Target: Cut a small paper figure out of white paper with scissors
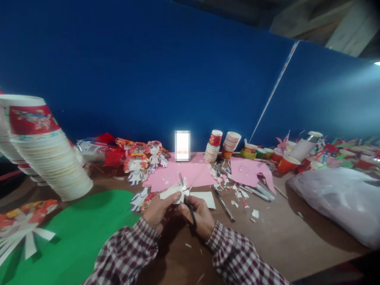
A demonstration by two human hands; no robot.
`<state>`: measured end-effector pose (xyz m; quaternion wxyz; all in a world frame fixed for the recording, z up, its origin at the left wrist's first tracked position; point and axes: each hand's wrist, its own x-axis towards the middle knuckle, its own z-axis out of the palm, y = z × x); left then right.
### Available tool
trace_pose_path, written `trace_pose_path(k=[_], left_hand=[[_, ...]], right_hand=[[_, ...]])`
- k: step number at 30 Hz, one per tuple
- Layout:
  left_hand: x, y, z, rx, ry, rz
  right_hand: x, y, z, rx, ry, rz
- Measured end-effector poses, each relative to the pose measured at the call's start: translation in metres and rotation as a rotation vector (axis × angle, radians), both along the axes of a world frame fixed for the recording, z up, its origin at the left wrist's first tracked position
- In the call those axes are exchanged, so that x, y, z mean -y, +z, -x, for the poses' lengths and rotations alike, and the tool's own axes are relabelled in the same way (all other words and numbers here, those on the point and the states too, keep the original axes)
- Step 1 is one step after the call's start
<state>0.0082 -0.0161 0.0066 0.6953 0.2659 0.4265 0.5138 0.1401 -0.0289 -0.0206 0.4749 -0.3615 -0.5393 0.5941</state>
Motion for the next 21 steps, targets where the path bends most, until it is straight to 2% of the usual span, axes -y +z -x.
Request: trace_pose_path(k=[16, 21], left_hand=[[-0.0012, -0.0014, 0.0011, 0.000, -0.028, -0.045], [-0.0033, 0.0006, 0.0030, 0.020, -0.005, -0.052]], right_hand=[[0.0000, -0.0008, 0.0011, 0.024, -0.021, -0.023], [-0.0049, -0.0066, 0.0003, 0.065, -0.056, 0.042]])
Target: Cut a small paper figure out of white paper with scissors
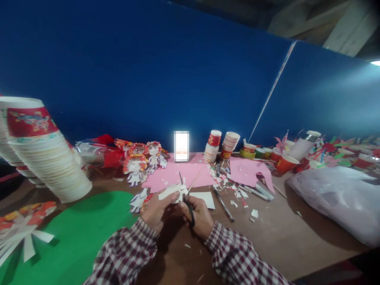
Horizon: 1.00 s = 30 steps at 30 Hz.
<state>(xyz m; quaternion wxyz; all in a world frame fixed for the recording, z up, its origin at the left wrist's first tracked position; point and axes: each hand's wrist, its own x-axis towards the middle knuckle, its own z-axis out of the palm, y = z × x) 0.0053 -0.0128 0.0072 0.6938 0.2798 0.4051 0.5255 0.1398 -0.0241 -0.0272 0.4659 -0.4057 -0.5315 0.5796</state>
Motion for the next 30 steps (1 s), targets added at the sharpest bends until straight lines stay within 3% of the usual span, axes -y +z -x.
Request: trace_pose_path(k=[7, 15, 22, 30], left_hand=[[-0.009, 0.001, 0.012, -0.045, 0.132, 0.017], [-0.013, -0.003, 0.016, -0.017, 0.108, -0.030], [-0.013, 0.000, 0.017, -0.060, 0.228, -0.009], [-0.014, 0.001, 0.015, -0.025, 0.241, 0.001]], right_hand=[[-0.008, 0.005, -0.008, -0.061, -0.079, -0.045], [-0.007, 0.003, -0.009, -0.028, -0.047, -0.041], [-0.005, 0.000, -0.009, 0.019, 0.040, -0.042], [0.002, 0.007, -0.008, 0.169, 0.115, -0.156]])
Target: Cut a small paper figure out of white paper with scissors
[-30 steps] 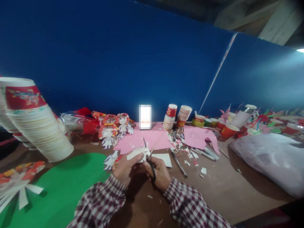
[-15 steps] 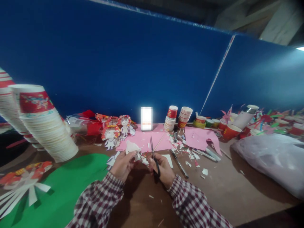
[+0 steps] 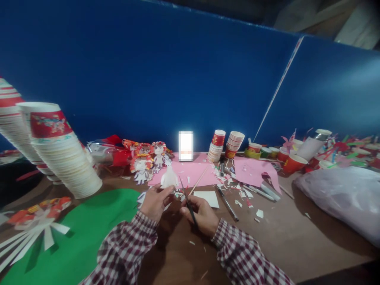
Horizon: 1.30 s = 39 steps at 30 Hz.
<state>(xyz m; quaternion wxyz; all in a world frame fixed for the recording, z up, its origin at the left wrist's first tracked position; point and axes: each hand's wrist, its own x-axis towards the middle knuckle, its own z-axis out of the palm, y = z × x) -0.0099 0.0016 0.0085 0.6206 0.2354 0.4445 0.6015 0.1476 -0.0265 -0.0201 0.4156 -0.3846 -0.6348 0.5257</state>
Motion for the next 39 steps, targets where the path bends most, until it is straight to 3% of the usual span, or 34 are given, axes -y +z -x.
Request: trace_pose_path(k=[10, 20, 39], left_hand=[[0.0039, -0.0014, -0.0059, -0.028, -0.005, -0.007], [0.0057, -0.0021, -0.0061, -0.073, -0.094, -0.005], [0.0058, -0.0038, -0.0066, -0.079, -0.093, -0.004]], right_hand=[[0.0008, 0.0003, -0.0006, 0.027, 0.041, 0.026], [0.0001, -0.0022, 0.0001, 0.000, 0.041, 0.068], [-0.0008, -0.0021, -0.0004, 0.007, 0.035, 0.032]])
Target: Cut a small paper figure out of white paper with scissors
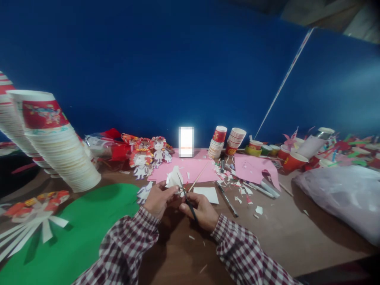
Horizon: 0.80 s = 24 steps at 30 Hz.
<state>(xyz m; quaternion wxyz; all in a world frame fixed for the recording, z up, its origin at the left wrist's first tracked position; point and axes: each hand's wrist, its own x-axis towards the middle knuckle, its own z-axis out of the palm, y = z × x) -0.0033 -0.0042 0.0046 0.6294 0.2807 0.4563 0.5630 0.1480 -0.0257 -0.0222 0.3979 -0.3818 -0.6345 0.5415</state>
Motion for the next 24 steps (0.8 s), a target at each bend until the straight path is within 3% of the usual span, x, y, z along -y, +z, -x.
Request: trace_pose_path(k=[17, 24], left_hand=[[-0.0013, -0.0041, -0.0004, 0.007, -0.002, -0.011], [0.0000, 0.0032, -0.0007, -0.013, -0.014, 0.029]], right_hand=[[-0.0010, -0.0020, -0.0025, -0.002, 0.000, -0.016], [-0.0012, -0.0028, -0.0024, -0.018, 0.012, 0.005]])
